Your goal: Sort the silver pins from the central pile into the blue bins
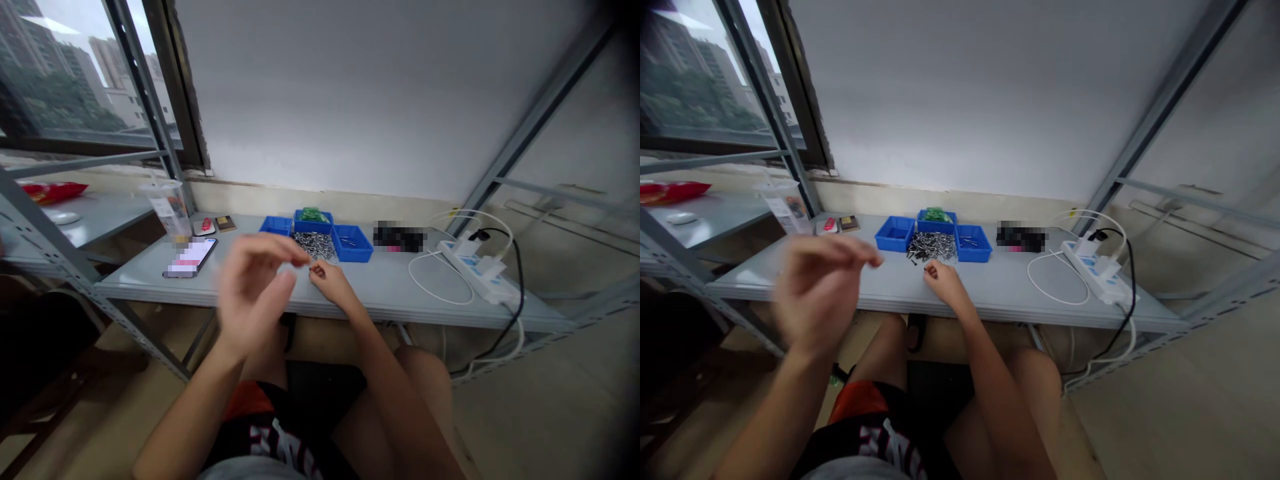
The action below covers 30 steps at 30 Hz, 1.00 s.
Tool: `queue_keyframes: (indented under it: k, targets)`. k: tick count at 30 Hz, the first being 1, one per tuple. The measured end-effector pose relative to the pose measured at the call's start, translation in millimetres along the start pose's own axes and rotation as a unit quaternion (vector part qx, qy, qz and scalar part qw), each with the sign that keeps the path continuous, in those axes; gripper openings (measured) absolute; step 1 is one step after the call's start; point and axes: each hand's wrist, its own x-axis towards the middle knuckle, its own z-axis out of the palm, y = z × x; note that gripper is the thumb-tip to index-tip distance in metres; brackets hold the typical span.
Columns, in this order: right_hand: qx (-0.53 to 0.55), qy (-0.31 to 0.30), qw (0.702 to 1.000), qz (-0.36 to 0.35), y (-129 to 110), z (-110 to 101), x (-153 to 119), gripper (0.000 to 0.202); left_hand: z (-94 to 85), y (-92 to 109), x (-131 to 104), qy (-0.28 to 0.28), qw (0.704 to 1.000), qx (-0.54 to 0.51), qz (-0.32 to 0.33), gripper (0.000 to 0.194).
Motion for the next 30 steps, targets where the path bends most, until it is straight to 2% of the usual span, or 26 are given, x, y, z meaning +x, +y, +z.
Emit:
queue_keyframes:
  k: [2, 5, 7, 9, 12, 18, 24, 30]
  targets:
    - [0.000, 0.005, 1.000, -0.005, 1.2, 0.2, 0.6, 0.009, 3.5, -40.5, 7.1, -0.038, 0.996, 0.047, -0.067, 0.009]
    - [0.001, 0.009, 1.000, -0.003, 3.9, 0.8, 1.8, 0.015, 4.2, -114.5, 9.8, -0.138, 0.962, 0.132, -0.194, 0.010]
    - [-0.004, 0.006, 1.000, -0.006, 5.2, 1.0, 2.4, 0.025, 2.6, -151.4, 6.1, -0.180, 0.951, 0.139, -0.208, 0.014]
    - [-0.014, 0.007, 1.000, -0.015, 5.6, 0.8, 2.7, 0.036, 0.8, -170.6, 0.8, -0.231, 0.942, 0.122, -0.210, 0.016]
    - [-0.023, 0.009, 0.999, -0.025, 5.0, 0.3, 3.0, 0.036, -0.1, -174.4, -6.0, -0.249, 0.937, 0.120, -0.214, 0.018]
    - [0.046, 0.041, 0.998, 0.015, 4.8, 0.4, 4.0, 0.013, 2.1, -169.0, -11.7, -0.277, 0.927, 0.114, -0.224, 0.021]
    - [0.111, 0.051, 0.992, 0.025, 7.9, -0.4, 5.2, 0.016, 0.3, -172.2, -11.3, -0.271, 0.930, 0.126, -0.213, 0.023]
    - [0.060, 0.053, 0.997, 0.010, 5.2, -2.7, 4.8, 0.011, -0.8, -170.4, -10.3, -0.235, 0.937, 0.163, -0.200, 0.025]
